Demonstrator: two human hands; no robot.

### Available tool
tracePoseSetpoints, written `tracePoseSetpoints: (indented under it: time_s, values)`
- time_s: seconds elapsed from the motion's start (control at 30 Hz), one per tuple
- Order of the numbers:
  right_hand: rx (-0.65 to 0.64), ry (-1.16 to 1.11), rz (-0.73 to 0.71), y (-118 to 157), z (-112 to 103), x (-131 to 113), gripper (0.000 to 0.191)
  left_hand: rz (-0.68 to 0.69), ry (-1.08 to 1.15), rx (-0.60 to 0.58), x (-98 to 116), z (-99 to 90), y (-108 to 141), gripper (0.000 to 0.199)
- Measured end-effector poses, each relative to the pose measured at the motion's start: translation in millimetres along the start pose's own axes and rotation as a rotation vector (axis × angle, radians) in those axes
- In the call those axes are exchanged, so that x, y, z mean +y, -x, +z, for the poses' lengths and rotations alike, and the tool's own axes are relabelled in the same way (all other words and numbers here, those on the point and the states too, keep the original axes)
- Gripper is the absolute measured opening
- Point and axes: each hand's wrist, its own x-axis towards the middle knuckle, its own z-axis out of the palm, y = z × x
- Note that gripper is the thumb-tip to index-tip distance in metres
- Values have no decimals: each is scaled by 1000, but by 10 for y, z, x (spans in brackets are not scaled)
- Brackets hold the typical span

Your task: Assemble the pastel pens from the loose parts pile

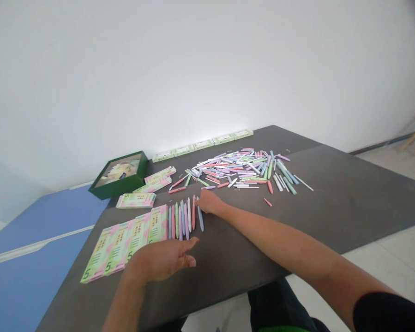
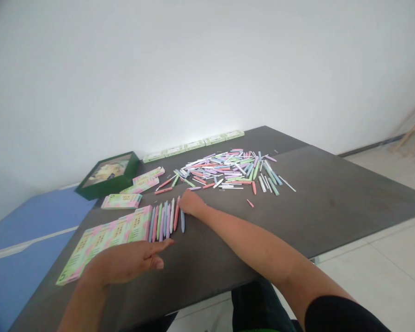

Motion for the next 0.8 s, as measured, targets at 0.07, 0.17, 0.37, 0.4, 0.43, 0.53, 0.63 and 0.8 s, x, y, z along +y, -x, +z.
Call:
tracePoseSetpoints:
  time_s: [0.07,0.17,0.37,0.4,0.43,0.53,0.63,0.8]
  values:
    - [27,-9,38,42,42,28,49,-15,10,19,-47,68,54,59]
    - [64,-23,78,116,109,3,53,-15,18,30,-91,157,76,59]
    - [175,10,83,177,303,-417,74,23,40,43,-51,218,65,58]
    - [202,21,74,175,352,-486,74,32,49,48,-40,215,73,58]
    - [236,34,59,172,404,-541,73,35,56,52,-31,211,83,58]
    - [316,65,3,161,566,-615,71,21,67,55,-22,207,104,58]
    - [324,60,-31,176,697,-603,71,19,60,62,-40,225,93,57]
    - [334,46,-68,334,794,-592,70,39,71,70,-80,264,40,57]
